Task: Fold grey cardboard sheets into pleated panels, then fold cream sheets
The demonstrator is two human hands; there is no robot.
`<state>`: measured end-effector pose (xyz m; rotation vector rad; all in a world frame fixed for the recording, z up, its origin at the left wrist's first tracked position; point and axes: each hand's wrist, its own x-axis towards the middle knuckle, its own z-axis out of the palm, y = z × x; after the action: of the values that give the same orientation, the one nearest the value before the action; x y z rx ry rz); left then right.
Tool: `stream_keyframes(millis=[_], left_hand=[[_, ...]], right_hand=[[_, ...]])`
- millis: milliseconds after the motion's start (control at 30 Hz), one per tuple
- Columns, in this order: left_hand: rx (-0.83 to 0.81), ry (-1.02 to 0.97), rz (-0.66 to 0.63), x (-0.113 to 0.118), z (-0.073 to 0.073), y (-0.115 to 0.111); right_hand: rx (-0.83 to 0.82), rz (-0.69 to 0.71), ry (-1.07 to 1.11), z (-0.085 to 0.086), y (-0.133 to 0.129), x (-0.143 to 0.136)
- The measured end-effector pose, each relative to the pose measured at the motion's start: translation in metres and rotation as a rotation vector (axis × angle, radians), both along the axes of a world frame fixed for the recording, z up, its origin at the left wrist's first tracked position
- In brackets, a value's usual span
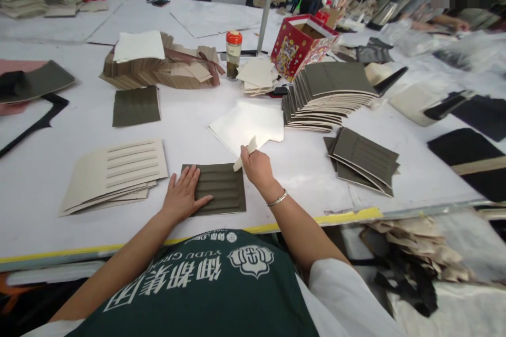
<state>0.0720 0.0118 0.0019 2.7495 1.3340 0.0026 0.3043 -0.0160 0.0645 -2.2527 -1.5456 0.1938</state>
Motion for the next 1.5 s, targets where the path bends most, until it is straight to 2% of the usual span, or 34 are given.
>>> stream_keyframes(millis=[200,433,533,667,800,933,1033,1133,1300,1367,1433,1500], left_hand=[[-0.014,-0.009,0.035,0.003,-0.001,0.0],[-0.03,-0.021,0.048,0.006,-0.001,-0.001],[-0.033,-0.028,0.053,0.005,-0.001,0.0],[-0.034,-0.039,0.046,0.006,-0.003,-0.001],[-0.034,-0.066,0.044,0.006,-0.002,-0.001],[-0.037,-0.118,0.013,-0.009,-0.001,0.004],[-0.02,-0.131,-0.039,-0.031,-0.001,0.007],[0.054,-0.132,-0.057,-0.045,-0.005,0.004],[0.107,-0.174,-0.039,-0.044,-0.009,-0.002],[0.1,-0.184,-0.037,-0.043,-0.009,-0.002],[0.088,-0.188,-0.031,-0.043,-0.009,-0.002],[0.077,-0.19,-0.025,-0.042,-0.008,-0.002]], right_hand=[[0.021,0.003,-0.195,-0.004,-0.005,-0.011],[-0.162,0.053,-0.114,0.016,-0.004,-0.009],[-0.219,0.069,-0.125,0.02,-0.023,-0.017],[-0.239,0.099,-0.134,0.018,-0.07,-0.035],[-0.25,0.072,0.035,0.016,-0.105,-0.041],[-0.282,-0.011,0.48,0.019,-0.114,-0.028],[-0.269,-0.047,0.752,0.028,-0.099,-0.025],[-0.16,0.029,0.761,0.036,-0.064,-0.042],[-0.05,0.2,0.346,0.027,0.012,-0.09],[-0.046,0.224,0.179,0.021,0.033,-0.101],[-0.081,0.225,0.079,0.017,0.042,-0.107],[-0.136,0.237,0.031,0.016,0.036,-0.109]])
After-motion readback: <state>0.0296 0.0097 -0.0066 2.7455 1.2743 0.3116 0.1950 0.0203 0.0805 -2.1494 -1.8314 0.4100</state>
